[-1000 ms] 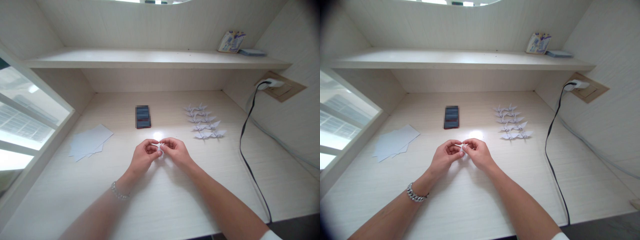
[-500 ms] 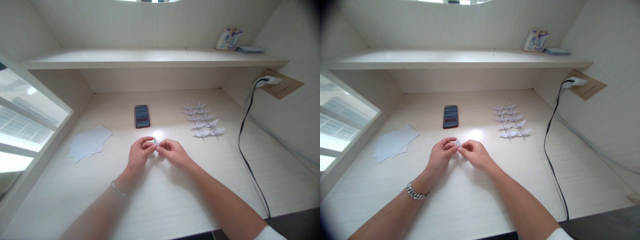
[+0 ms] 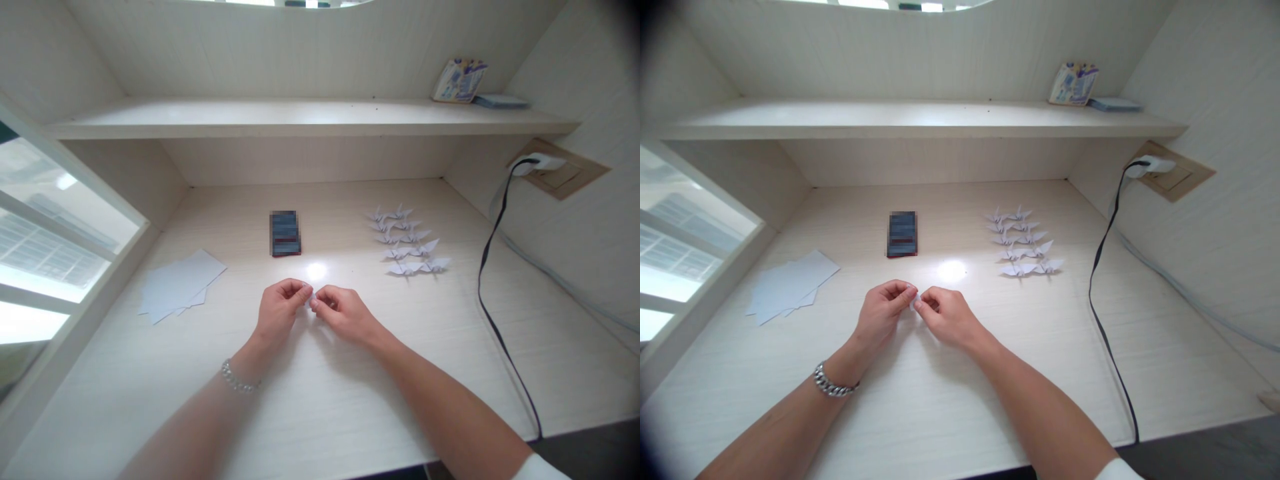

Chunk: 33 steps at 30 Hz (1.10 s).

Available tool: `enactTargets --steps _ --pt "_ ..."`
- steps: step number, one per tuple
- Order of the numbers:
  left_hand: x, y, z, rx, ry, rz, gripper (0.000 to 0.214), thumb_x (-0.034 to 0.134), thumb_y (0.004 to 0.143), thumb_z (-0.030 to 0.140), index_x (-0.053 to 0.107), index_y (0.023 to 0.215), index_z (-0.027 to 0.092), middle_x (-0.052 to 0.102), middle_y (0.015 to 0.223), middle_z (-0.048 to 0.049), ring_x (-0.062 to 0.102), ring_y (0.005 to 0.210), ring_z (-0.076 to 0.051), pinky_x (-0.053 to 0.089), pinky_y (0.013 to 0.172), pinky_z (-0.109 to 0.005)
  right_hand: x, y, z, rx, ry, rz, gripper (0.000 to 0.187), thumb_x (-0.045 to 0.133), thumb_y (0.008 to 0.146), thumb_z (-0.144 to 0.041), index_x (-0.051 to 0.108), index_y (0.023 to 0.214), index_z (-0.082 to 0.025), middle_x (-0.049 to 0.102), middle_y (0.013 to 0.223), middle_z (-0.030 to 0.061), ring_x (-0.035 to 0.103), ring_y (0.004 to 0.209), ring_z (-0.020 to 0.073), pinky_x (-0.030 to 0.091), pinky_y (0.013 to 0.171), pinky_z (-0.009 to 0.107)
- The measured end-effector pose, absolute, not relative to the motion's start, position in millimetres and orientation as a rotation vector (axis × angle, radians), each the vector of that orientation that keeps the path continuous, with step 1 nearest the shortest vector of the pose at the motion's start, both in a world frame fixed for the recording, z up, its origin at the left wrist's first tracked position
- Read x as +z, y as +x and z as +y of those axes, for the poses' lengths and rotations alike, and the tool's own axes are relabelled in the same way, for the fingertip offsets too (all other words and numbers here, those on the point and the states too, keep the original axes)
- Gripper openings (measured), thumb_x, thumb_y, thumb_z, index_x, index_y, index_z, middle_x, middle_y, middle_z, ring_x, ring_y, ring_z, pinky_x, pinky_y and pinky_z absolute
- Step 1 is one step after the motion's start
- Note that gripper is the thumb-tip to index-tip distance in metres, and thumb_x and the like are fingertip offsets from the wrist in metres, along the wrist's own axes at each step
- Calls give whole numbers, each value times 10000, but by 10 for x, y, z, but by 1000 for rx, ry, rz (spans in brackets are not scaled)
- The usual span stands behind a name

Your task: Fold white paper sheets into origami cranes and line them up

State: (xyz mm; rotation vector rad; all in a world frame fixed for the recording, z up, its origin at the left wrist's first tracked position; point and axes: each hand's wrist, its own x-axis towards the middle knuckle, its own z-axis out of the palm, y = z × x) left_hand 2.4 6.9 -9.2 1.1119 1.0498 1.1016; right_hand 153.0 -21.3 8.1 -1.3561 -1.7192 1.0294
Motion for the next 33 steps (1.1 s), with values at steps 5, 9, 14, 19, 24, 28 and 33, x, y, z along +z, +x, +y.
enactTargets --steps 5,9,14,19,24,28,33 --pt "-59 61 31 1061 1063 933 167 690 718 296 679 748 132 629 713 -34 541 666 -122 427 630 -238 114 1540 -211 881 -1361 -1750 200 510 839 -279 612 701 -177 612 631 7 511 565 115 360 537 238" --pt "-45 52 29 1025 1017 879 173 675 741 296 674 718 124 610 714 -33 529 681 -113 432 643 -232 108 1560 -194 993 -1325 -1667 187 539 830 -318 627 741 -179 632 682 15 548 618 127 406 576 246" --pt "-46 14 64 994 811 845 269 678 735 356 699 888 136 632 767 -51 545 664 -110 440 586 -218 59 1580 -154 1335 -1153 -1399 234 552 815 -390 625 866 -174 630 774 29 589 687 140 481 605 260" --pt "-36 29 56 959 772 824 297 702 708 368 713 893 136 637 765 -55 534 633 -95 440 563 -205 28 1569 -151 1327 -1149 -1364 161 602 775 -316 627 841 -171 636 780 31 590 679 140 489 600 264" --pt "-50 66 32 948 838 856 311 707 696 375 718 897 137 663 868 -81 555 698 -120 444 586 -219 41 1539 -184 1093 -1256 -1386 112 590 769 -248 625 847 -176 661 840 45 610 749 156 491 655 273" --pt "-74 86 24 1017 874 929 286 744 657 333 694 876 155 658 824 -46 568 698 -123 441 579 -219 69 1527 -201 966 -1289 -1433 90 590 763 -224 642 820 -179 657 816 42 607 735 159 485 624 263" --pt "-105 68 37 1065 886 931 205 751 649 292 646 744 144 606 711 -5 545 629 -97 431 544 -204 74 1535 -193 948 -1280 -1442 97 600 772 -234 664 821 -181 655 817 45 606 733 161 481 629 269"
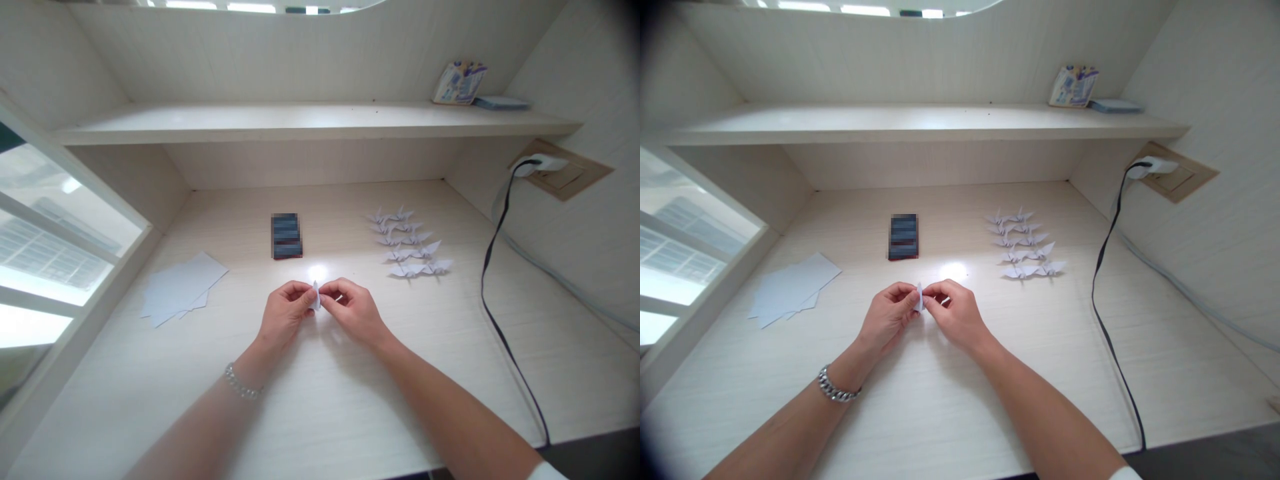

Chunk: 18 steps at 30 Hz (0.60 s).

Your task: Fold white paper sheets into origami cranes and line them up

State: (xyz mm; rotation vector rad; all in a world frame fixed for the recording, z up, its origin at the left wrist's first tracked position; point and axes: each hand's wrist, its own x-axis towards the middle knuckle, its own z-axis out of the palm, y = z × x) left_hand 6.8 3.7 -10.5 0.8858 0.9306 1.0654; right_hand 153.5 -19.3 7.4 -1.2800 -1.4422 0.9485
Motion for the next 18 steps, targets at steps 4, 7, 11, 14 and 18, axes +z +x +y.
enactTargets --steps 4,7,11,14,18 --pt "-121 60 46 1048 917 950 220 753 639 310 656 732 136 615 696 -17 536 603 -99 425 541 -214 78 1534 -191 963 -1278 -1412 109 620 764 -264 670 817 -183 662 818 48 606 726 163 481 639 277" --pt "-113 70 42 1044 915 966 232 756 629 326 663 729 139 618 684 -19 540 597 -104 421 533 -218 81 1537 -186 994 -1275 -1382 123 630 755 -278 668 818 -179 666 817 51 601 712 160 480 638 279" --pt "-91 78 33 1023 932 978 232 758 622 332 663 711 140 618 662 -19 550 598 -111 416 528 -218 53 1557 -159 1105 -1241 -1335 144 647 739 -285 657 828 -173 667 804 49 593 691 153 470 620 273" --pt "-82 69 33 995 955 978 236 759 622 333 664 724 141 618 659 -22 551 600 -113 421 545 -225 17 1589 -134 1190 -1203 -1332 148 654 731 -285 647 822 -169 659 804 47 594 708 155 467 637 276" --pt "-82 59 36 940 975 956 233 747 645 328 667 748 135 603 649 -17 527 583 -102 408 540 -221 10 1632 -115 1295 -1180 -1332 146 669 709 -275 624 788 -161 639 765 30 584 690 147 464 642 278"
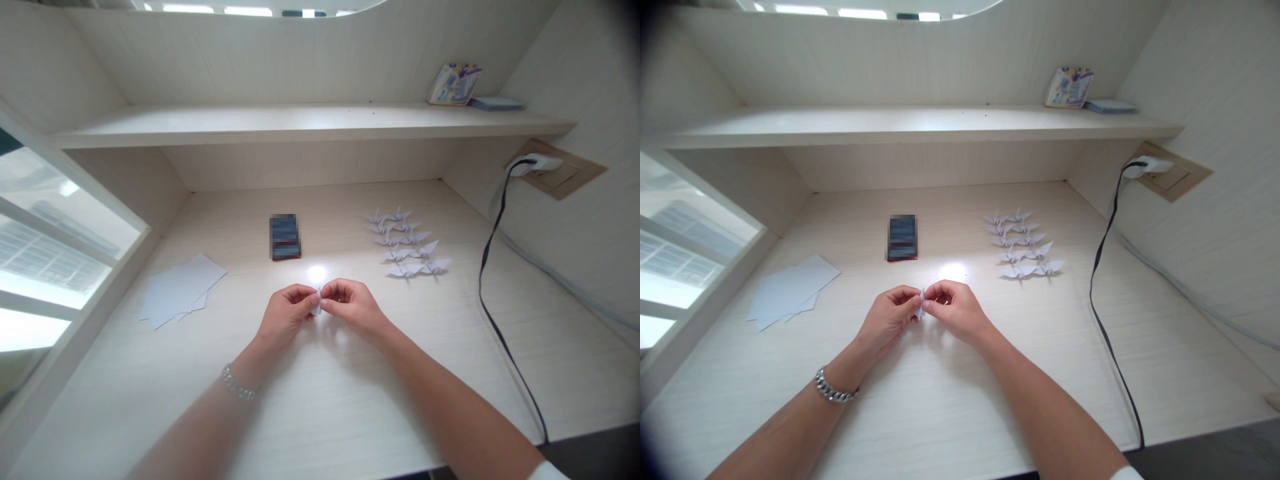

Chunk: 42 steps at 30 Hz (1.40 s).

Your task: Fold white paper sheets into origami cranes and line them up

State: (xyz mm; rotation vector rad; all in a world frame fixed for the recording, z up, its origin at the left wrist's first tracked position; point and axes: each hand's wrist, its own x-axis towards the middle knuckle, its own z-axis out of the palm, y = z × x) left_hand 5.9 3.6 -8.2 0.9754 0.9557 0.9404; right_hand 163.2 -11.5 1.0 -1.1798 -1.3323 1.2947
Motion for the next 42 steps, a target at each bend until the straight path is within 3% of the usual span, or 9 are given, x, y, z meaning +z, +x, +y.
enactTargets --steps 17,31,42 --pt "-92 59 45 933 995 907 201 690 722 321 616 749 136 561 683 -6 500 604 -91 395 545 -209 15 1600 -152 1095 -1211 -1389 119 636 737 -253 632 819 -167 653 799 48 599 695 155 485 631 280" --pt "-24 72 35 874 920 855 239 694 712 344 627 695 115 538 645 -9 457 582 -83 370 532 -203 2 1596 -110 1200 -1107 -1252 195 665 694 -195 604 878 -170 631 803 31 589 715 135 478 627 256" --pt "-96 63 38 844 1173 994 263 648 732 394 662 708 132 572 633 -16 460 565 -99 366 527 -218 101 1746 -118 1124 -1235 -1585 68 595 716 -157 620 778 -162 636 730 16 588 647 124 487 621 255"
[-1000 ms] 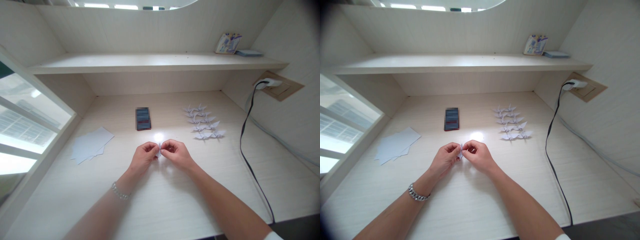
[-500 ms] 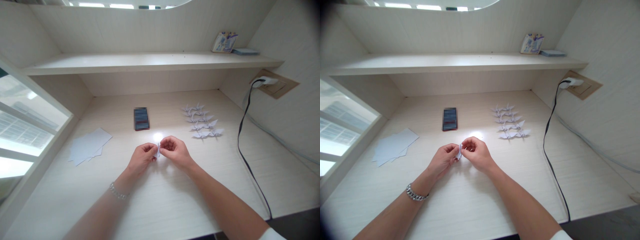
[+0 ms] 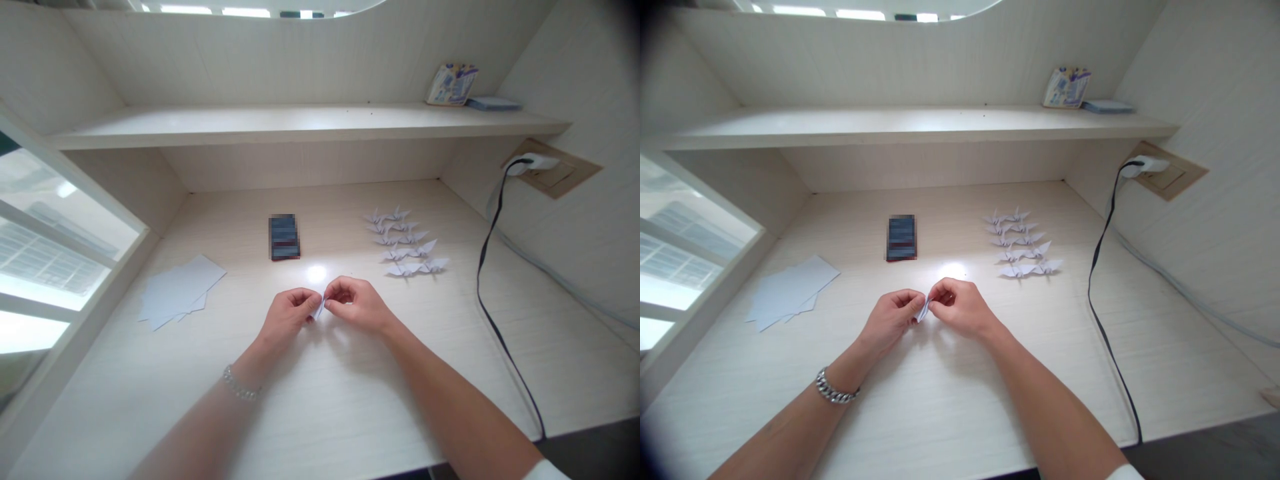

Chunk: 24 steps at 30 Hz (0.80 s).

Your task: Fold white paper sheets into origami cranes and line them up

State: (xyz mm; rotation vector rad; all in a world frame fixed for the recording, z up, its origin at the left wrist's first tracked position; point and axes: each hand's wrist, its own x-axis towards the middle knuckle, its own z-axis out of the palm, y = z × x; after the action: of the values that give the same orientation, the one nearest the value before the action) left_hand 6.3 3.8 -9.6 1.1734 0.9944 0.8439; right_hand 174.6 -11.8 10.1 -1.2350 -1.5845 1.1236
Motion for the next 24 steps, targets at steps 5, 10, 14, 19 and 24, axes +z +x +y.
enactTargets --steps 5,10,14,19,24 --pt "-100 55 38 821 1241 983 274 627 746 409 663 727 138 576 638 -18 473 580 -110 377 536 -223 152 1786 -144 952 -1271 -1763 78 572 728 -136 625 773 -170 646 721 10 585 645 121 472 613 240" --pt "-103 42 43 792 1231 921 247 645 742 371 673 820 138 613 716 -40 510 634 -124 410 580 -236 153 1797 -145 858 -1280 -1843 100 547 750 -117 621 780 -177 644 738 6 577 652 115 453 601 227" --pt "-136 38 50 792 1231 921 234 656 742 336 667 862 135 618 742 -45 514 649 -123 418 595 -236 143 1804 -147 732 -1282 -1912 120 539 753 -91 614 788 -178 639 750 6 567 660 114 442 617 228" --pt "-156 47 54 792 1251 944 255 642 755 340 678 901 135 615 732 -47 503 634 -119 411 578 -230 152 1816 -159 568 -1309 -2038 111 536 774 -105 610 808 -180 635 772 21 565 682 129 435 649 249" --pt "-117 60 47 818 1211 949 259 661 730 350 686 863 129 613 699 -45 502 608 -117 405 558 -225 127 1820 -150 504 -1273 -2093 115 513 802 -113 598 834 -182 638 812 38 571 725 146 435 673 264"
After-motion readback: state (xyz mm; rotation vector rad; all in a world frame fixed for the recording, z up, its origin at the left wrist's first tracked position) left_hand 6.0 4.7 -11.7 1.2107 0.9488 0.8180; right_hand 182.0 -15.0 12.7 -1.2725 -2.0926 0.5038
